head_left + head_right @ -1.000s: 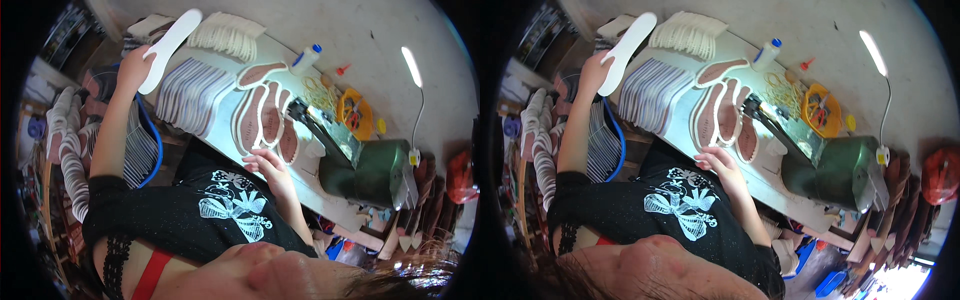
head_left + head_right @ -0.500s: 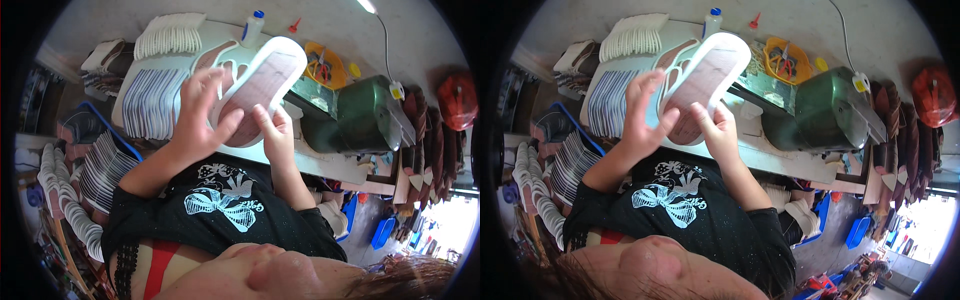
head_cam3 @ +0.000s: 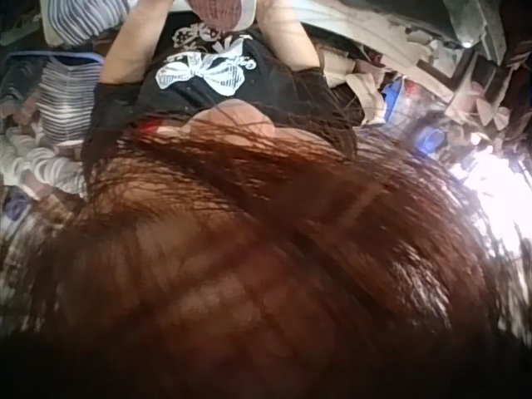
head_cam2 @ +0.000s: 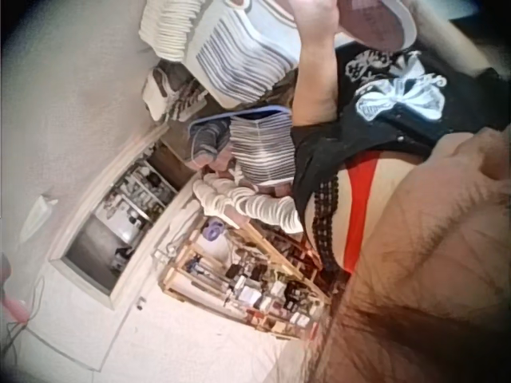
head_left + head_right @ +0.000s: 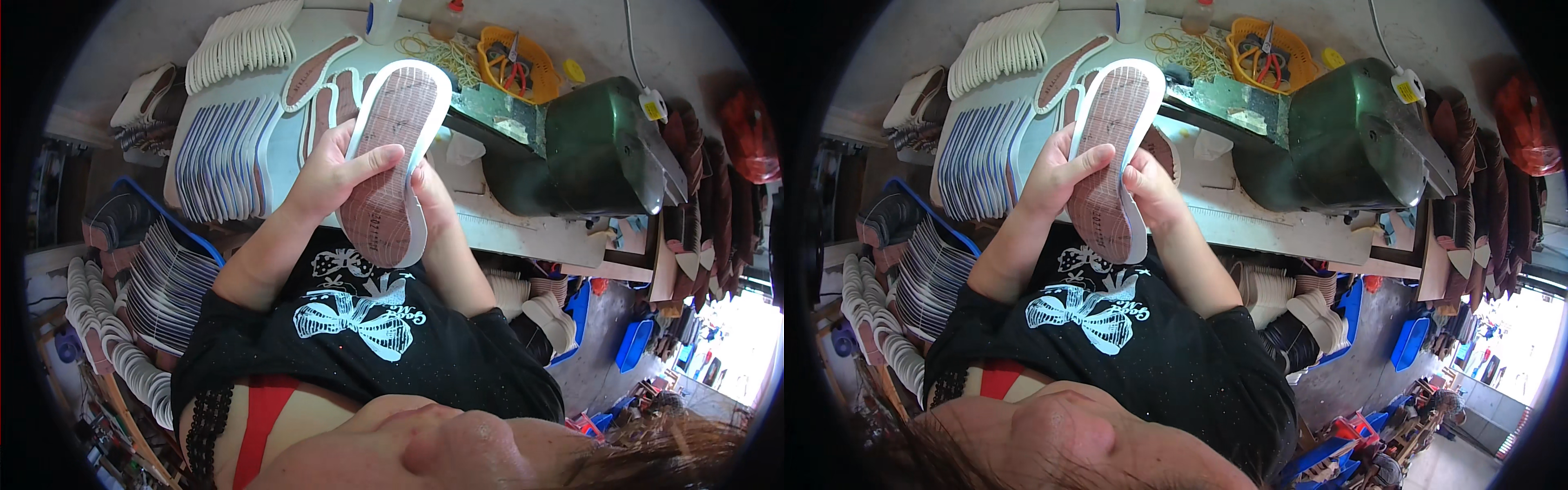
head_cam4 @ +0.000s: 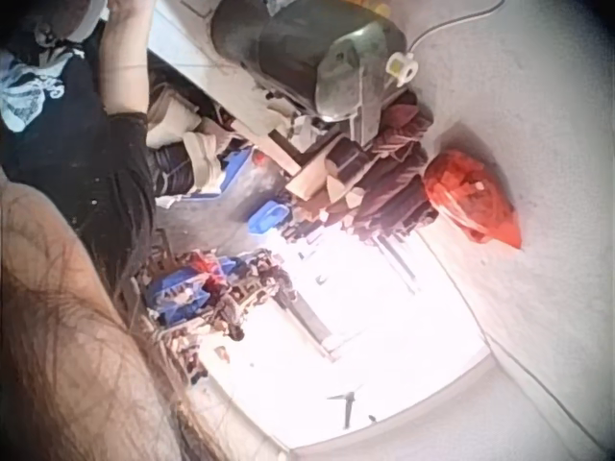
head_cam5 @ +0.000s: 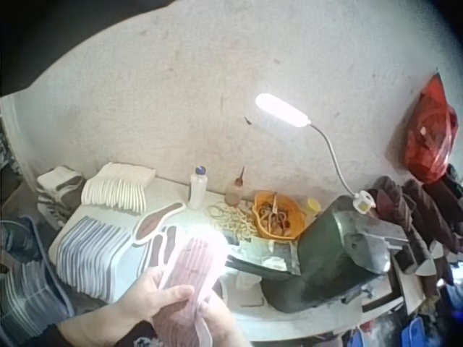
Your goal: The person assembles shoe insoles by hand, picking soles from a stack, fitting and pressing white foam lining around their edges, and placing the assembled soles onto the workbench.
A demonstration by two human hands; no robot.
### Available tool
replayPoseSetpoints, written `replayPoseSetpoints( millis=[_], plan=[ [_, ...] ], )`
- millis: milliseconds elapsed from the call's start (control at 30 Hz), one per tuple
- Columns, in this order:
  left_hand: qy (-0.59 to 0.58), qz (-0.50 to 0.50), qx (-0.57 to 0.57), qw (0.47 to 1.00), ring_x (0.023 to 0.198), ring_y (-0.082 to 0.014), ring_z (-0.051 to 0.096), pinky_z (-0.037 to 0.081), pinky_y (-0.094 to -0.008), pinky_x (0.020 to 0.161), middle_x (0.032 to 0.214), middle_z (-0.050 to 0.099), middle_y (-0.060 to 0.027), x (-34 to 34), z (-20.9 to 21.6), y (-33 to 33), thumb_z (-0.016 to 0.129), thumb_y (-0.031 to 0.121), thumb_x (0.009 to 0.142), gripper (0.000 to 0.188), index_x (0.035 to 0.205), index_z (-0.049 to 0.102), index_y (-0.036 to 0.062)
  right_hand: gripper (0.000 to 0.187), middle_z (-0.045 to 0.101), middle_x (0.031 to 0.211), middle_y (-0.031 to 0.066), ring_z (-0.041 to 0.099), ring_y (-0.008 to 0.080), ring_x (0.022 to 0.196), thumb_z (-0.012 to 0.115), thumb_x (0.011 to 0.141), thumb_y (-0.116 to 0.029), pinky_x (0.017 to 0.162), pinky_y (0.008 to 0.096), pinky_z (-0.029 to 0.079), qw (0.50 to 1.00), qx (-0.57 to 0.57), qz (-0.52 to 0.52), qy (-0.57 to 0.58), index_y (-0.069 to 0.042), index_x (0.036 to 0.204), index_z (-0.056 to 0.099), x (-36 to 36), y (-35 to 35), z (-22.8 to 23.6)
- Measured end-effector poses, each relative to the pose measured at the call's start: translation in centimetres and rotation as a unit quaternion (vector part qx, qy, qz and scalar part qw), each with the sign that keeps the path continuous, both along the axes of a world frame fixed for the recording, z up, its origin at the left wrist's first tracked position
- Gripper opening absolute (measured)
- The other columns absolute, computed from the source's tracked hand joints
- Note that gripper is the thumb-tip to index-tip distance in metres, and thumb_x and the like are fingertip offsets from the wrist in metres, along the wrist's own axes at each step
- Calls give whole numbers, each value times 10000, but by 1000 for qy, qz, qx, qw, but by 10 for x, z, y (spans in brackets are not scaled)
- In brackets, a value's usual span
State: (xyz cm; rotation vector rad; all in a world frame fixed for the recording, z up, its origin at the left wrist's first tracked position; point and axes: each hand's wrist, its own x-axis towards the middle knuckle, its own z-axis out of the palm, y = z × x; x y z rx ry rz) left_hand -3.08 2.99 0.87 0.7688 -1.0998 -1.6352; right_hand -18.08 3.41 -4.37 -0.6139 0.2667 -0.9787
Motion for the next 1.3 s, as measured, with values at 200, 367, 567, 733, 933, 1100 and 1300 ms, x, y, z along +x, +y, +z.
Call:
replayPoseSetpoints(
  millis=[200,367,567,733,933,1100,1300],
  plan=[
    [-23,-42,-8,999,858,-102,597,481,-244,776,968,633,-66,11,-20,-4,633,175,867,350,1132,531,-30,354,644,765,60,612,104,640,752,760,-261,566,213,505,977,-97,91,167,27,922,623,-21,-21,13],
    [-74,4,-14,997,851,-109,593,479,-254,768,959,635,-60,10,-21,-6,651,210,856,348,1093,557,-28,193,648,752,54,598,90,656,688,816,-141,607,221,495,917,-139,78,366,34,890,658,-24,-19,27],
    [-182,-67,-47,980,756,-102,606,496,-250,695,842,647,-60,13,-20,-12,707,212,807,344,1018,590,-34,186,647,738,53,605,98,665,715,788,-140,611,233,498,922,-162,94,338,28,843,659,-22,-17,20],
    [-48,-46,20,998,665,-76,567,461,-209,615,748,608,-15,8,-23,-12,723,150,777,217,894,603,12,178,663,825,75,624,111,737,704,791,-83,668,250,520,978,-82,138,134,30,918,651,-21,-26,5],
    [-270,102,-156,945,736,-120,643,508,-266,682,842,687,-89,5,-27,-8,735,153,765,249,941,656,-6,237,663,793,39,564,50,703,694,806,-131,623,222,470,921,-165,68,345,25,982,665,-25,-31,2],
    [-270,216,-197,918,801,-143,636,504,-267,725,898,664,-101,-3,-29,-26,711,129,784,315,1018,579,-36,202,603,695,-8,480,33,636,640,856,-178,561,210,408,871,-216,-112,426,23,869,635,-9,-25,5],
    [-23,132,-45,990,879,-111,599,492,-247,767,974,619,-66,4,-28,-58,651,75,816,283,1064,554,-19,303,636,929,36,556,84,839,619,876,-216,766,263,460,916,-154,-96,357,23,1062,599,-16,-3,-2]
  ],
)
